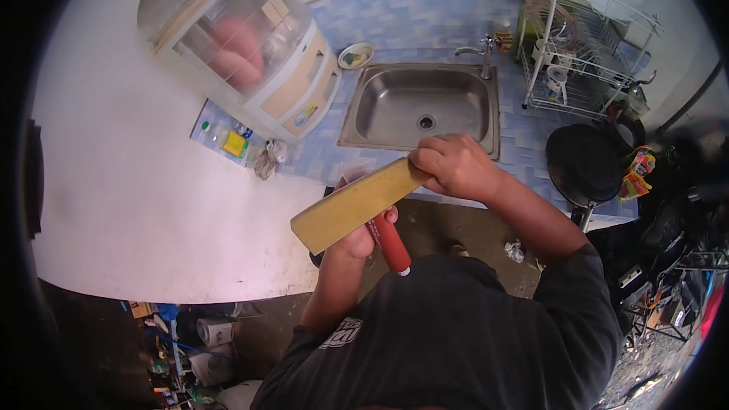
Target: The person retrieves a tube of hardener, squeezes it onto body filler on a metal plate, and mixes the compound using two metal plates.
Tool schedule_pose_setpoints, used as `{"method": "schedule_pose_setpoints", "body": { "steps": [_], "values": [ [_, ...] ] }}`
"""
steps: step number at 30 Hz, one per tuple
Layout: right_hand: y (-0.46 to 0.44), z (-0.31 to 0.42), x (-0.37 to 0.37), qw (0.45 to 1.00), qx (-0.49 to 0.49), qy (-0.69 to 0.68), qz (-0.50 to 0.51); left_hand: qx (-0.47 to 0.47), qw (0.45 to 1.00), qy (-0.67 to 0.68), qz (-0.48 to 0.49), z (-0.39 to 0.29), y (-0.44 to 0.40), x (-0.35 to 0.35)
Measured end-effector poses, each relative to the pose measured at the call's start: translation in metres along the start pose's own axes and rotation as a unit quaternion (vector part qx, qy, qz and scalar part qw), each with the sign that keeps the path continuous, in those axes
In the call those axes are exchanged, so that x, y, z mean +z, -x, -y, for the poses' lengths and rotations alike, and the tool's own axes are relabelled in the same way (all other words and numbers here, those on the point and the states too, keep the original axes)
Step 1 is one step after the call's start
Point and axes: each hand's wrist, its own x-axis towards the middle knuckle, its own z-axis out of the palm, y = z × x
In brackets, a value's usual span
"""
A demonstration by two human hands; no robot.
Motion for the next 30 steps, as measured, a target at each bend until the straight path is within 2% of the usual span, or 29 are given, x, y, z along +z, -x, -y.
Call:
{"method": "schedule_pose_setpoints", "body": {
  "steps": [2,5,8,13,16,17,19,21,22,23,28,30],
  "values": [
    [0.000,-0.004,-0.005,1.000,0.005,0.004,-0.008,-0.021,0.999,0.021,-0.014,0.002,-0.006,0.007],
    [0.006,-0.010,-0.015,1.000,0.019,0.017,-0.014,-0.038,0.999,-0.028,0.006,0.015,-0.021,-0.001],
    [0.017,-0.022,-0.019,0.999,0.034,0.026,-0.020,-0.104,0.994,0.037,-0.016,0.022,-0.029,0.013],
    [0.038,-0.033,-0.024,0.996,0.081,0.035,-0.029,-0.127,0.991,0.014,-0.034,0.040,-0.041,0.030],
    [0.079,-0.080,0.016,0.978,0.199,0.057,-0.022,-0.160,0.987,-0.029,0.014,0.042,-0.041,0.048],
    [0.104,-0.089,0.028,0.939,0.342,0.016,0.009,-0.183,0.981,-0.050,0.031,0.041,-0.030,0.054],
    [0.127,-0.131,0.034,0.813,0.578,-0.054,0.045,-0.184,0.980,-0.078,0.022,0.044,-0.009,0.058],
    [0.131,-0.144,0.025,0.837,0.547,0.001,-0.022,-0.145,0.983,-0.101,0.041,0.048,-0.028,0.050],
    [0.136,-0.107,0.031,0.831,0.555,0.006,-0.036,-0.142,0.984,-0.104,0.033,0.050,-0.022,0.044],
    [0.132,-0.094,0.018,0.814,0.579,-0.042,-0.018,-0.136,0.984,-0.109,0.028,0.049,-0.023,0.041],
    [0.153,-0.077,0.003,0.815,0.579,0.000,0.019,-0.090,0.985,-0.142,0.041,0.050,-0.042,0.037],
    [0.173,-0.062,-0.017,0.803,0.595,0.024,0.015,-0.058,0.975,-0.211,0.028,0.058,-0.040,0.027]
  ]
}}
